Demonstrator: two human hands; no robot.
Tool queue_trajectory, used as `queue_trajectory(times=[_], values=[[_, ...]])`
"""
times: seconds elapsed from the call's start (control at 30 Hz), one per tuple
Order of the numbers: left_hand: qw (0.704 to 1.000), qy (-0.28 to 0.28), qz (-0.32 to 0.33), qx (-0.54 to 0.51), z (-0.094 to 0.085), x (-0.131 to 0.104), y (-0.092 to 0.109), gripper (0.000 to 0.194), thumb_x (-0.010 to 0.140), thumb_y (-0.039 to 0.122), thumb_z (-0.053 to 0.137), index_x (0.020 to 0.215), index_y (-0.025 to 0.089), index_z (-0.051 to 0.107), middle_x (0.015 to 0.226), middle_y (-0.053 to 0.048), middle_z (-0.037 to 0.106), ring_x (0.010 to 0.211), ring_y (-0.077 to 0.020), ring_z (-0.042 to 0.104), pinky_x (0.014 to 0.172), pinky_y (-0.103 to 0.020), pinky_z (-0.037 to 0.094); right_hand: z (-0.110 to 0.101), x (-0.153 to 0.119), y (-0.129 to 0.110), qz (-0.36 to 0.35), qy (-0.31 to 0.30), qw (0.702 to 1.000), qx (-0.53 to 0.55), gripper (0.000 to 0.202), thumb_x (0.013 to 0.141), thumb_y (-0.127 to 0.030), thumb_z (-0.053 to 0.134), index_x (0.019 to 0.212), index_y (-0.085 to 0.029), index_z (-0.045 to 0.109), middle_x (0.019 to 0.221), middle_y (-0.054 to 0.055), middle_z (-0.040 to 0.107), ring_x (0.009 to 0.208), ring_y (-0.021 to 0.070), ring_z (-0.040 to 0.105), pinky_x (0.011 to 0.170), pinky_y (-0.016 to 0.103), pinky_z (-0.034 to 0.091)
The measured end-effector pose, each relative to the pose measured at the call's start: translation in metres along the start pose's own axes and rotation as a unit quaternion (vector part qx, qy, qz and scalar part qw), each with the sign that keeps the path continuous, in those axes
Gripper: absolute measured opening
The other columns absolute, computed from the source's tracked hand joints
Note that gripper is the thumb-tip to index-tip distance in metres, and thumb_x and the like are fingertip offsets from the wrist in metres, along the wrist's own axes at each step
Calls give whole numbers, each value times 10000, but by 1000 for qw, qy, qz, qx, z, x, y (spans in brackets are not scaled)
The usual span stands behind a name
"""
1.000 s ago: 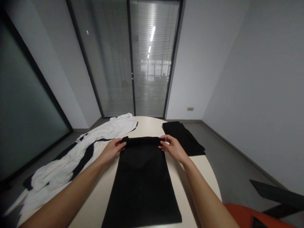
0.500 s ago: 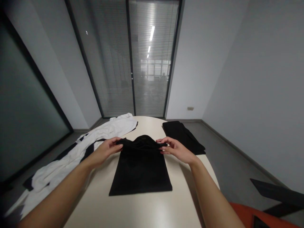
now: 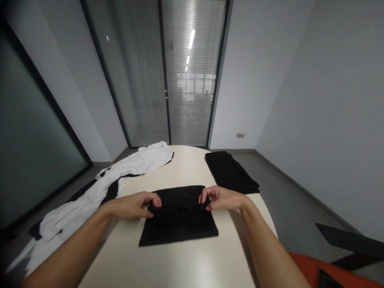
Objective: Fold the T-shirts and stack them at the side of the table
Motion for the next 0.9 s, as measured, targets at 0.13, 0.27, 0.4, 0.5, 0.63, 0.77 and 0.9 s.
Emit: queue_trajectory(times=[0.13, 0.27, 0.4, 0.5, 0.63, 0.77, 0.9], values=[[995, 85, 31, 48, -2, 8, -13, 295, 690, 170, 640, 983, 191, 613, 1112, -46, 650, 1038, -206, 585, 939, -317, 437, -1, 4, 1, -39, 37, 998, 20, 253, 683, -270, 796, 824, -168, 612, 1102, 65, 643, 952, 161, 584, 789, 288, 444], [996, 50, 50, 61, -6, 5, -12, 268, 662, 182, 669, 925, 200, 617, 1116, -45, 643, 1075, -210, 569, 980, -321, 423, 0, 3, 4, -26, 27, 999, 7, 231, 644, -221, 789, 795, -165, 625, 1051, 51, 647, 918, 158, 593, 764, 282, 454], [994, 9, 69, 82, -7, 1, -7, 194, 650, 186, 716, 821, 217, 630, 1125, -24, 636, 1115, -204, 548, 1026, -318, 398, 2, 1, 2, 3, -3, 1000, -8, 229, 604, -232, 804, 754, -162, 645, 990, 41, 665, 909, 169, 610, 761, 286, 468], [992, -5, 62, 106, -4, 1, -4, 205, 649, 196, 766, 824, 222, 663, 1173, -28, 601, 1147, -208, 532, 1046, -314, 385, 4, -1, -4, 16, -28, 999, -25, 221, 609, -233, 808, 759, -163, 662, 979, 35, 670, 937, 177, 613, 811, 300, 465], [987, 0, 37, 157, 6, 1, -1, 333, 616, 228, 834, 916, 240, 689, 1190, -37, 556, 1197, -241, 482, 1062, -344, 381, 5, 0, -7, 15, -40, 997, -66, 203, 625, -193, 772, 800, -167, 673, 1020, 41, 674, 986, 191, 610, 862, 317, 454], [979, 67, 23, 191, 14, 1, -3, 507, 600, 203, 828, 1067, 238, 631, 1181, -54, 535, 1199, -263, 478, 1032, -384, 428, 6, 9, 1, 5, 23, 998, -66, 175, 629, -122, 668, 789, -173, 619, 1086, 60, 668, 987, 197, 610, 810, 305, 465], [961, 139, 49, 235, 13, 4, -8, 382, 693, 150, 730, 1052, 230, 624, 1311, -81, 523, 1325, -274, 423, 1120, -407, 359, 6, 17, 11, -30, 131, 985, -106, 233, 638, -102, 628, 854, -187, 606, 1080, 47, 665, 946, 191, 607, 813, 306, 471]])
Point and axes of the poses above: each hand's wrist, its own x-axis towards the middle knuckle, its own z-axis out of the palm, y = z × x, the point moved 1 cm from there along x, towards the middle knuckle
